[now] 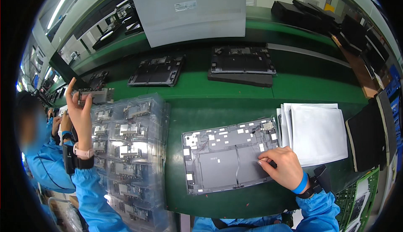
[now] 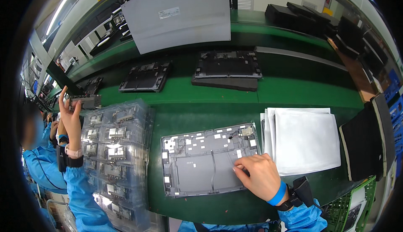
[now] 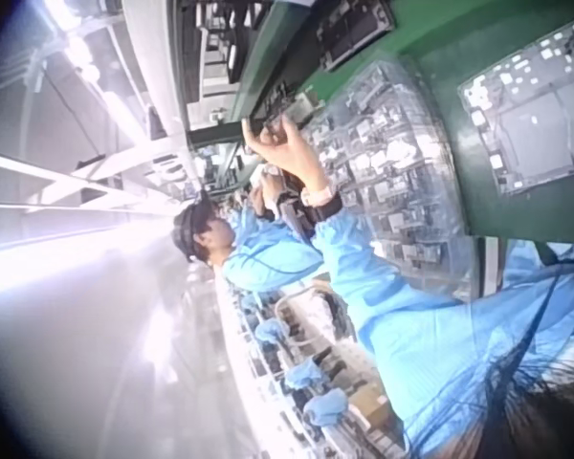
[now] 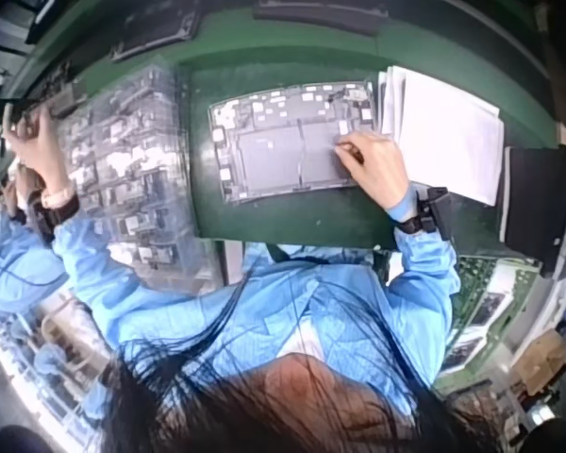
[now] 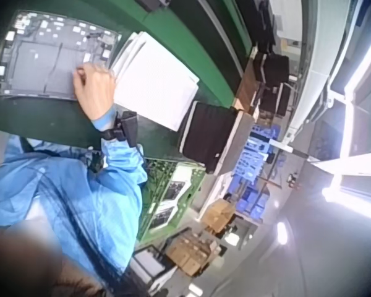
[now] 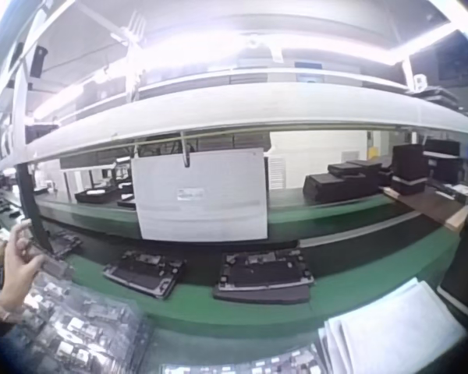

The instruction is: The person installs internal circuit boards into a tablet chassis by hand, connecting internal ribbon cables and adding protective pads.

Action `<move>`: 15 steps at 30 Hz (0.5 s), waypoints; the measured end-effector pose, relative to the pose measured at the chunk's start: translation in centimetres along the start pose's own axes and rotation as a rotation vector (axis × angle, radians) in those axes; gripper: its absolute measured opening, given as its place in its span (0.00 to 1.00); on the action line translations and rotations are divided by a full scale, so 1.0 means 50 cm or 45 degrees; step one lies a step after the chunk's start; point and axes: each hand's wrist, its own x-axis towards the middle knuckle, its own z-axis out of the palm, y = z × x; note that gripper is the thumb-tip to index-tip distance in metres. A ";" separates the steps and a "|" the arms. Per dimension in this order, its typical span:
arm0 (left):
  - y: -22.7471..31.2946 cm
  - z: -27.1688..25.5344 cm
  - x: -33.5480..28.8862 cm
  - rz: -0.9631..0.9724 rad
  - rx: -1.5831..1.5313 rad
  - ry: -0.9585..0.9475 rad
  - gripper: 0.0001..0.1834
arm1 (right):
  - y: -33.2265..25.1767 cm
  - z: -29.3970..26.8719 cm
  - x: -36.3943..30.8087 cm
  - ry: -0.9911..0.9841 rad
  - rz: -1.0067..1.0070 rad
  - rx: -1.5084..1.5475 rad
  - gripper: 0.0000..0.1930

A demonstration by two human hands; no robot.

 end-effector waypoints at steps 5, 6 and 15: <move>0.126 0.085 -0.081 -0.456 -1.095 -0.328 0.35 | 0.011 0.004 -0.015 -0.032 0.007 0.074 0.03; 0.164 0.113 -0.105 -0.787 -1.164 -0.411 0.33 | 0.020 -0.001 -0.015 -0.029 0.031 0.144 0.03; 0.318 0.185 -0.235 -1.354 -1.589 -0.645 0.39 | -0.015 -0.039 -0.007 0.224 0.260 0.872 0.05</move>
